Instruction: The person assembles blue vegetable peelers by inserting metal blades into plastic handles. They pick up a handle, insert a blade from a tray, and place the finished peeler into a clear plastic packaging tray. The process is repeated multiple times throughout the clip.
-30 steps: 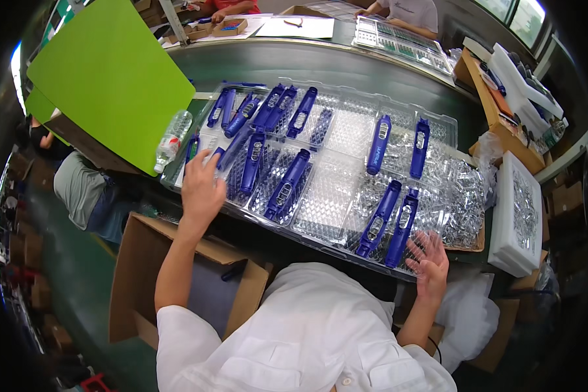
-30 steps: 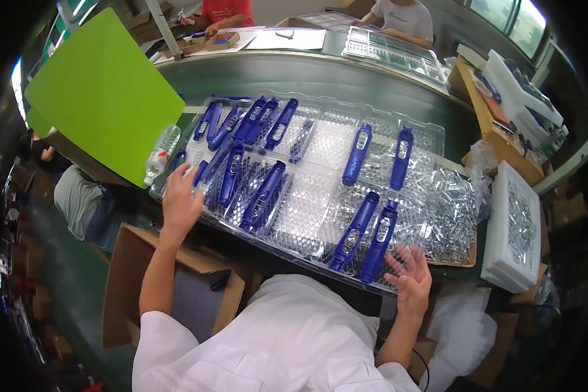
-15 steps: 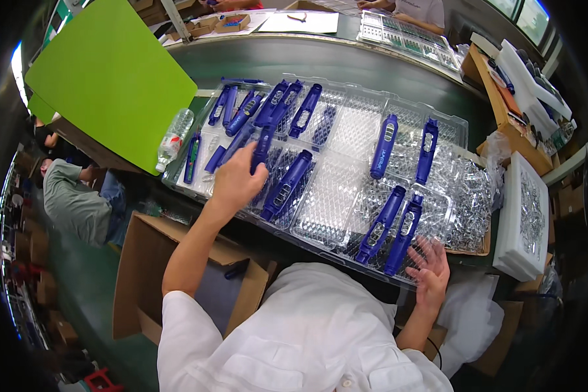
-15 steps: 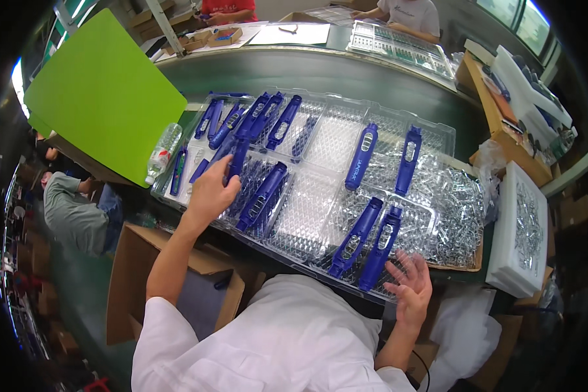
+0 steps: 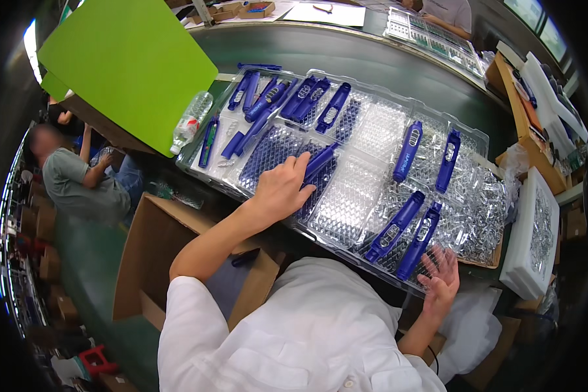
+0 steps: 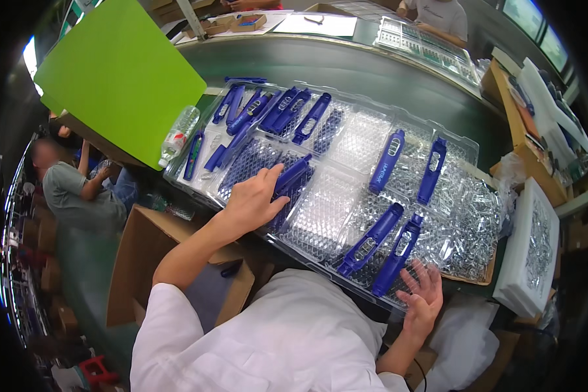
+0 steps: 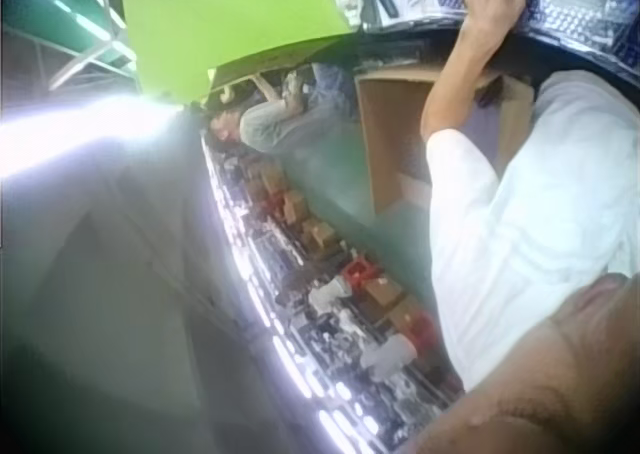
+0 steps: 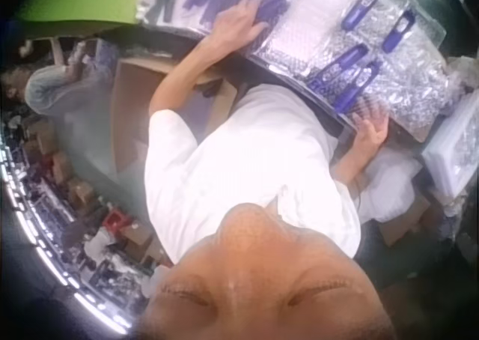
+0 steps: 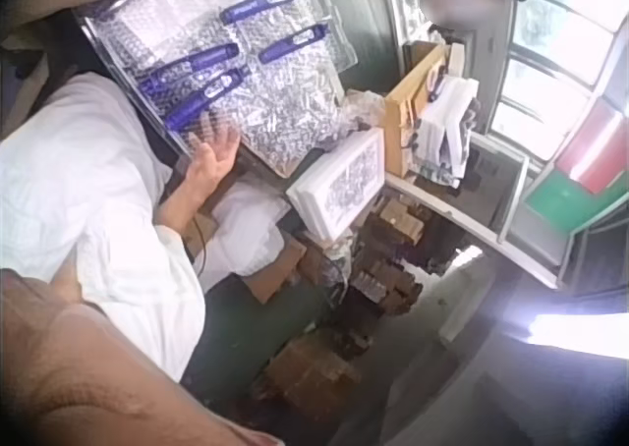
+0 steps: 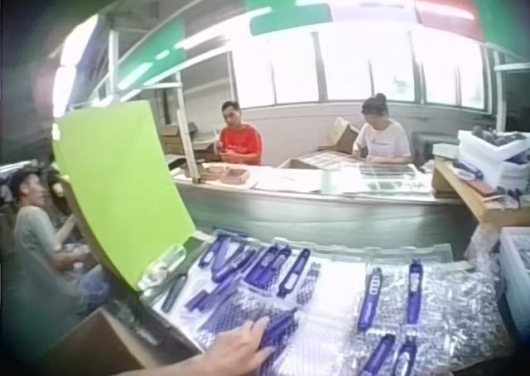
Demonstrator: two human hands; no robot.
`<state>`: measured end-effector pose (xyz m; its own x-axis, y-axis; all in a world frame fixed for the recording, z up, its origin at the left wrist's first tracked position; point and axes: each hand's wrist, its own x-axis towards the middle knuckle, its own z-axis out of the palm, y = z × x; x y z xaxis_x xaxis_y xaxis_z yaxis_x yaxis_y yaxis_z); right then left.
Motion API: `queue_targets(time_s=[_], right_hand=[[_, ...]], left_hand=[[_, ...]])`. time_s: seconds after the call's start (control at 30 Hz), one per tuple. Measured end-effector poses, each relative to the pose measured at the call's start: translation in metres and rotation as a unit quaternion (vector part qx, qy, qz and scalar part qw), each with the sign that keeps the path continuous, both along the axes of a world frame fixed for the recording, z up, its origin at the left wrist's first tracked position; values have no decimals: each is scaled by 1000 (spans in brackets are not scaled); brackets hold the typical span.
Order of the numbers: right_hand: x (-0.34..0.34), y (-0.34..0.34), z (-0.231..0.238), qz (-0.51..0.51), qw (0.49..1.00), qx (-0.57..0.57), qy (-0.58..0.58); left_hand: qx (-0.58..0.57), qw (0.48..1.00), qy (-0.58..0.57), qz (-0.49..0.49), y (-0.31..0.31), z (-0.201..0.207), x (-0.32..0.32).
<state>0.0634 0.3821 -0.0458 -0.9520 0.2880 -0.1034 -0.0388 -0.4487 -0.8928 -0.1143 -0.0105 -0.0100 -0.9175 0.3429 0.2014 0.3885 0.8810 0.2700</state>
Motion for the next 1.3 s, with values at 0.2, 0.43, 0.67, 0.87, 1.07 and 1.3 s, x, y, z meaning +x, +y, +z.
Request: queue_targets(time_s=[0.2,0.43,0.67,0.87,1.07,1.3], right_hand=[[1,1,-3,1,1000,11,-4],[-1,3,-4,0,1000,18,-5],[-1,1,-2,-9,1000,25,-16],[-2,5,-5,-9,999,31,-19],[-2,7,-7,-7,1000,19,-15],[-4,5,-1,-6,1000,10,-18]], left_hand=[[354,904,-232,49,-40,37,-23],[608,758,-235,16,-91,51,-36],[601,776,-184,45,-128,37,-49],[613,767,-171,86,-149,24,-57],[491,834,-155,197,-207,-26,-94],[193,931,-124,284,-242,-49,-111]])
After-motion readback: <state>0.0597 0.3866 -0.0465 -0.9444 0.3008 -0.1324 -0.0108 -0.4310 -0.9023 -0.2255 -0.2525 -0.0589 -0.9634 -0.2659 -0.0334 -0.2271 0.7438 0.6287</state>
